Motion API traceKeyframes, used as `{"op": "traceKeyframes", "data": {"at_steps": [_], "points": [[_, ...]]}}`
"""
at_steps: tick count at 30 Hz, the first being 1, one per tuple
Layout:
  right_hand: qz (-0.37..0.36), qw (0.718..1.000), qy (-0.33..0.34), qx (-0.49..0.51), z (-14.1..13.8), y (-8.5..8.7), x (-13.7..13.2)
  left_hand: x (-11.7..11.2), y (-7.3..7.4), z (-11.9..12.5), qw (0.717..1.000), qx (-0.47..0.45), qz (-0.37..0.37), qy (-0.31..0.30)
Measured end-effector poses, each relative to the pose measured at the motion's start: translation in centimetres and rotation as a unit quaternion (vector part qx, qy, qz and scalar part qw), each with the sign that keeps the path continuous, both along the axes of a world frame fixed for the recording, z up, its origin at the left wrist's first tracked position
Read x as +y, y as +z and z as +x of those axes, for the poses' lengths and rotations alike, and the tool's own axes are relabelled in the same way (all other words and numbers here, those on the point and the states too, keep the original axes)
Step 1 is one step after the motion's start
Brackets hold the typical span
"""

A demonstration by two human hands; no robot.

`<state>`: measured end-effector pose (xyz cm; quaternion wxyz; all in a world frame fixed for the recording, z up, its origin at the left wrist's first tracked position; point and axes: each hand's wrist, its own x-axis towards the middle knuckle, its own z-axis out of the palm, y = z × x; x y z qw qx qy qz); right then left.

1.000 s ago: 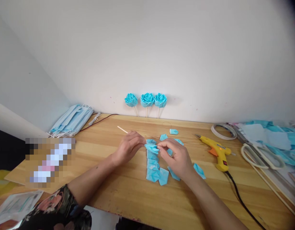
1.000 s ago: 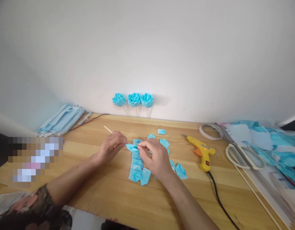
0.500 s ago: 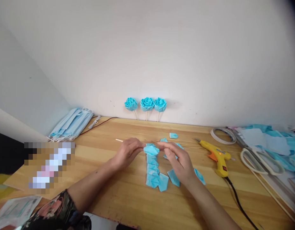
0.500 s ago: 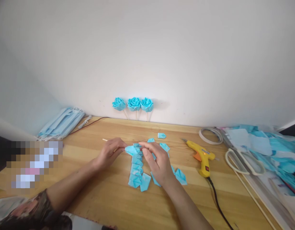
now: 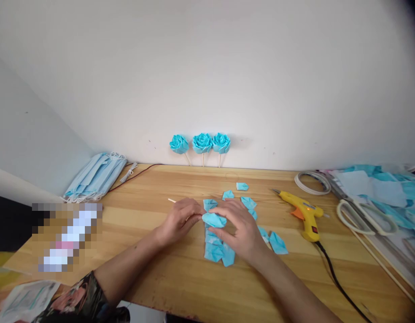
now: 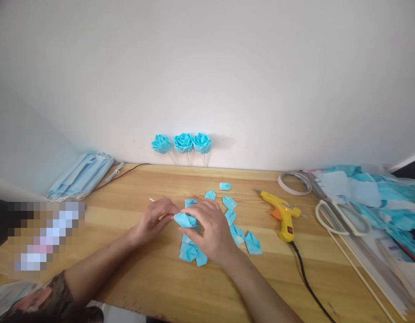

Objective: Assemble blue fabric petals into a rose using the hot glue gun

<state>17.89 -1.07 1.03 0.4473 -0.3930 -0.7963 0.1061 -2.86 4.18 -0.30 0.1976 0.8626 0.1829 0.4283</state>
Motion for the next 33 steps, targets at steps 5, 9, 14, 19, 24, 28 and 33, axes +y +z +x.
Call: {"op": "traceKeyframes", "data": {"at_steps": [5,9,14,19,24,28,33], "points": [[0.026,0.999,0.019,0.009,-0.1,0.1,0.0,0.2,-0.1,0.0,1.0,0.002,0.001,-0.007],[0.034,0.999,0.015,0.008,0.0,0.1,0.0,0.2,-0.4,0.1,1.0,0.008,0.001,-0.012],[0.047,0.999,-0.005,0.004,0.0,-0.1,0.0,0.1,-0.4,0.1,1.0,0.019,-0.005,-0.011],[-0.003,1.0,-0.014,0.013,0.2,-0.3,-0.1,0.1,0.0,0.0,0.999,-0.003,-0.001,0.033],[-0.118,0.985,-0.033,0.123,0.5,0.1,-0.5,0.3,0.1,-0.1,0.998,-0.01,-0.004,0.057],[-0.209,0.96,-0.031,0.184,0.6,0.6,-0.4,0.4,0.0,-0.1,0.997,-0.012,0.0,0.073],[-0.246,0.954,-0.011,0.17,0.5,1.0,-0.4,0.6,-0.2,-0.1,0.997,-0.012,-0.001,0.08]]}}
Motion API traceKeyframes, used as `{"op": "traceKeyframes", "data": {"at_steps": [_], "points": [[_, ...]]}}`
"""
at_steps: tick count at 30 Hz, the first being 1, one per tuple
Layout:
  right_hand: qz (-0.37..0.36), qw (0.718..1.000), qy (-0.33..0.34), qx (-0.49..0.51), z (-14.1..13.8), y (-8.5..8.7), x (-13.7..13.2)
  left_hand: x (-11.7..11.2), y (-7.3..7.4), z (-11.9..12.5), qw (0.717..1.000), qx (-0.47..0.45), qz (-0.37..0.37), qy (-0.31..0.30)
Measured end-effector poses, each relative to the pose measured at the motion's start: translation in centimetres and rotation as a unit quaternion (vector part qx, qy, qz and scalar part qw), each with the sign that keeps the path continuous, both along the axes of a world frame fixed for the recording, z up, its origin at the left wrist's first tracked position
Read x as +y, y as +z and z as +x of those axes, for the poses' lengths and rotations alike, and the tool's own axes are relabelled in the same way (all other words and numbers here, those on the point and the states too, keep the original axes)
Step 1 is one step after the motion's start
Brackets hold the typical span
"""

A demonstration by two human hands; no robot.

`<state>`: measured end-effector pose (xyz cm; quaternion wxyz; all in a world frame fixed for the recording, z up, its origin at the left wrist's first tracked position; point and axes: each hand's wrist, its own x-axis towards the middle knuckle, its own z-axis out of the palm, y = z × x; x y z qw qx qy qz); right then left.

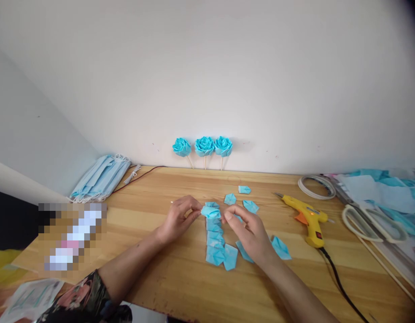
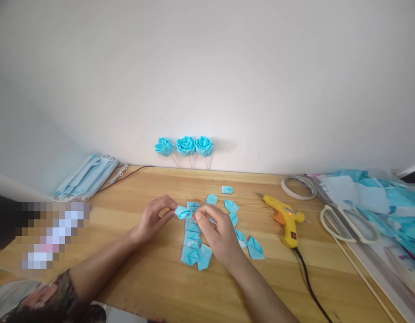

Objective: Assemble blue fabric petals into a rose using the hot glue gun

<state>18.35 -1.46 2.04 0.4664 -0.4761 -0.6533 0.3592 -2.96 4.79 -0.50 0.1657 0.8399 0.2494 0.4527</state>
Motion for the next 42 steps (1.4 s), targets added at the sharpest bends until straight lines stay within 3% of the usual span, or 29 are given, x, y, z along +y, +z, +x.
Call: {"op": "traceKeyframes", "data": {"at_steps": [13,27,30,34,42], "points": [[0.019,0.998,0.016,-0.065,-0.18,0.33,0.07,-0.19,0.24,0.19,1.0,0.01,-0.013,-0.022],[0.013,0.999,0.015,-0.05,-0.28,0.43,-0.03,-0.26,-0.52,-0.22,0.995,0.031,-0.094,0.002],[0.05,0.997,-0.011,-0.05,-0.12,0.39,0.02,-0.13,-0.67,-0.26,0.994,0.029,-0.103,0.014],[0.161,0.982,-0.07,-0.068,0.05,0.42,0.02,-0.04,-0.66,-0.26,0.993,0.026,-0.11,0.019],[0.263,0.945,-0.078,-0.176,-0.2,-0.17,0.18,-0.01,-0.57,-0.05,0.996,0.023,-0.084,0.023]]}}
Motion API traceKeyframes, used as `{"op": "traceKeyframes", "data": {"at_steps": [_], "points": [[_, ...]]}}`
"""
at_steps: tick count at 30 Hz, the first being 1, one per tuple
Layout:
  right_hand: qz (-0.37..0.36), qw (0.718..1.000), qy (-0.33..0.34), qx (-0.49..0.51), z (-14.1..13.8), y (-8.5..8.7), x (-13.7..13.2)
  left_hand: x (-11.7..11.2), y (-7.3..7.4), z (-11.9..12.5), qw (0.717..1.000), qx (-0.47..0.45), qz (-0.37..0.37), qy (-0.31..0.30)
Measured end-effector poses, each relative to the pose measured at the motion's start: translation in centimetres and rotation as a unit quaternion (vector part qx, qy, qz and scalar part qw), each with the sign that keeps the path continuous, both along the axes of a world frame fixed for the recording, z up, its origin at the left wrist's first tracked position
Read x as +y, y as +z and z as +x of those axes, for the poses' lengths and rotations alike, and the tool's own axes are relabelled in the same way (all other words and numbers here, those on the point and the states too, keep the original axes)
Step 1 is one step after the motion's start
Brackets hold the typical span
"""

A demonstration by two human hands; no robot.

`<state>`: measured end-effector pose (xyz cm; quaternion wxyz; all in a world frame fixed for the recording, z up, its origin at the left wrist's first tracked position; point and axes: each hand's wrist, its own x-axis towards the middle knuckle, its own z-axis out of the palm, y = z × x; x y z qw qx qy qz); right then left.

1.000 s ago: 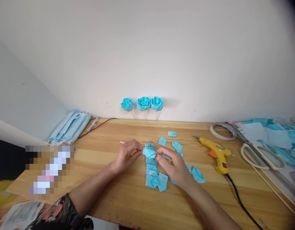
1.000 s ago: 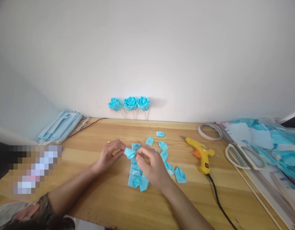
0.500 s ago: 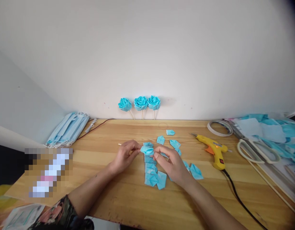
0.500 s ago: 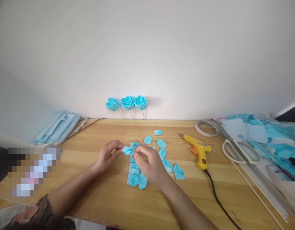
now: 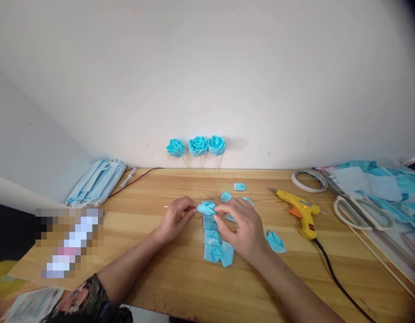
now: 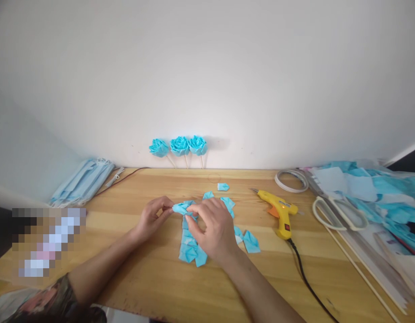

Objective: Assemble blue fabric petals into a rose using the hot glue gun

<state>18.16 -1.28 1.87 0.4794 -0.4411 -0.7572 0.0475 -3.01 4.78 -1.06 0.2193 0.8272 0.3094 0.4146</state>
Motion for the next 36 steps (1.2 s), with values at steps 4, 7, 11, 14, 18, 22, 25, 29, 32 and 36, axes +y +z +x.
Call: {"op": "traceKeyframes", "data": {"at_steps": [4,7,11,14,18,22,25,29,32,36], "points": [[0.006,1.0,-0.012,-0.023,0.0,-0.5,0.3,-0.1,-0.1,0.2,1.0,0.0,0.011,-0.008],[0.01,0.999,-0.02,-0.034,0.0,-0.5,0.3,-0.3,0.0,0.3,1.0,0.008,0.013,-0.014],[0.013,0.999,-0.019,-0.041,-0.1,-0.5,0.2,-0.4,0.0,0.3,1.0,0.016,0.014,0.0],[0.008,0.999,-0.019,-0.041,-0.1,-0.6,0.2,-0.4,-0.1,0.2,1.0,0.018,0.019,0.014],[0.0,1.0,-0.018,-0.004,0.1,-0.5,0.2,-0.2,-0.2,0.0,0.999,0.019,0.022,0.019],[0.004,0.998,-0.037,0.042,0.5,0.0,0.3,0.0,-0.1,-0.1,0.999,0.016,0.022,0.02],[0.002,0.998,-0.039,0.046,0.7,0.2,0.3,0.0,-0.1,0.0,1.0,0.014,0.019,0.017],[-0.007,1.0,-0.007,0.02,0.5,-0.1,0.2,-0.3,0.0,0.0,1.0,0.007,0.007,0.011],[-0.006,1.0,0.002,0.002,0.3,-0.6,0.3,-0.3,0.0,0.0,1.0,0.005,0.01,0.007],[-0.002,1.0,-0.014,-0.006,0.1,-1.0,0.4,-0.4,0.1,0.0,1.0,0.003,0.023,0.008]]}}
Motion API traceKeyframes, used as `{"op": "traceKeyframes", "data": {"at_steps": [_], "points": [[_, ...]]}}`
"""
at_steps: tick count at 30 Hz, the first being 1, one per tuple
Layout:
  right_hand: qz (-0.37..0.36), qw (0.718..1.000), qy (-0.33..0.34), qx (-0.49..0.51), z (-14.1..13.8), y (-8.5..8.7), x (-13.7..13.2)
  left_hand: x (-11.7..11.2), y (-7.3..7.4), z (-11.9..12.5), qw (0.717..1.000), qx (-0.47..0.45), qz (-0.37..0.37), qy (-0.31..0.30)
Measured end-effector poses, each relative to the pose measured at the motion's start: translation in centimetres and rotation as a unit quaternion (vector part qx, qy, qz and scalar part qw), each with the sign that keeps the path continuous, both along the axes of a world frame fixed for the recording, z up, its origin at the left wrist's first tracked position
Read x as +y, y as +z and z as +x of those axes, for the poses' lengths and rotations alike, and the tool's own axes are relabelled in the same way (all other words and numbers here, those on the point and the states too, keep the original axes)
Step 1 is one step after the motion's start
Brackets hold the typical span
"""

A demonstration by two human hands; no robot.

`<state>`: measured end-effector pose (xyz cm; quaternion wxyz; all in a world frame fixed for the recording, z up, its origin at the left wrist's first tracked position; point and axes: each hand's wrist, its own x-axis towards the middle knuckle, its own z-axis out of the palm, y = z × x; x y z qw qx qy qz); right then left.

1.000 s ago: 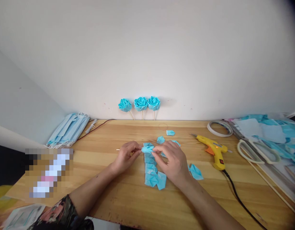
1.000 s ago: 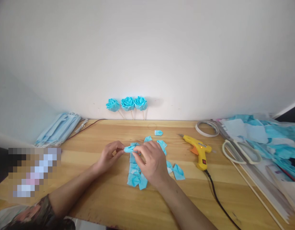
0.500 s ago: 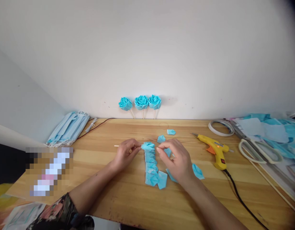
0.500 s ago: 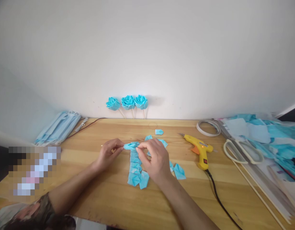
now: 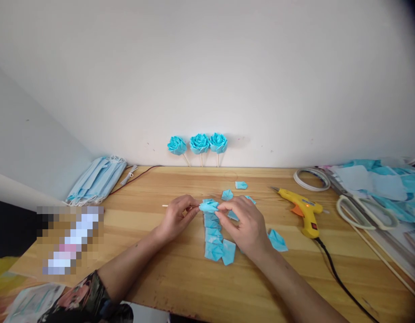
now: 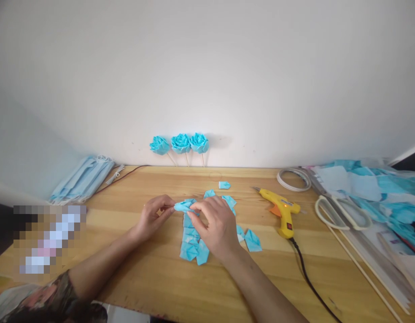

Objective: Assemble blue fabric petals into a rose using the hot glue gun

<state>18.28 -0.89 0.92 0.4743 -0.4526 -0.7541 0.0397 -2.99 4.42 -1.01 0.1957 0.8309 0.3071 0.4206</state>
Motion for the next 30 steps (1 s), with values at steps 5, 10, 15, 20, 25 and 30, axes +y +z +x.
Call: {"op": "traceKeyframes", "data": {"at_steps": [5,10,15,20,25,30], "points": [[0.0,1.0,0.0,0.002,0.0,-0.1,0.0,-0.1,0.4,0.2,1.0,0.005,0.012,0.006],[-0.001,1.0,0.01,0.0,-0.1,-0.1,-0.1,0.0,0.5,0.3,0.999,0.003,0.026,0.019],[-0.004,1.0,0.021,0.018,0.0,0.3,-0.1,0.2,0.4,0.2,0.999,-0.001,0.031,0.021],[0.004,0.998,-0.002,0.059,0.5,0.9,0.0,0.2,0.4,0.0,0.999,0.002,0.025,0.029],[0.002,0.999,0.005,0.043,0.6,0.9,0.0,0.1,0.3,0.0,0.999,-0.001,0.023,0.029],[0.004,0.999,0.013,0.034,0.5,0.7,0.1,0.2,0.4,0.0,0.999,0.007,0.018,0.03]]}}
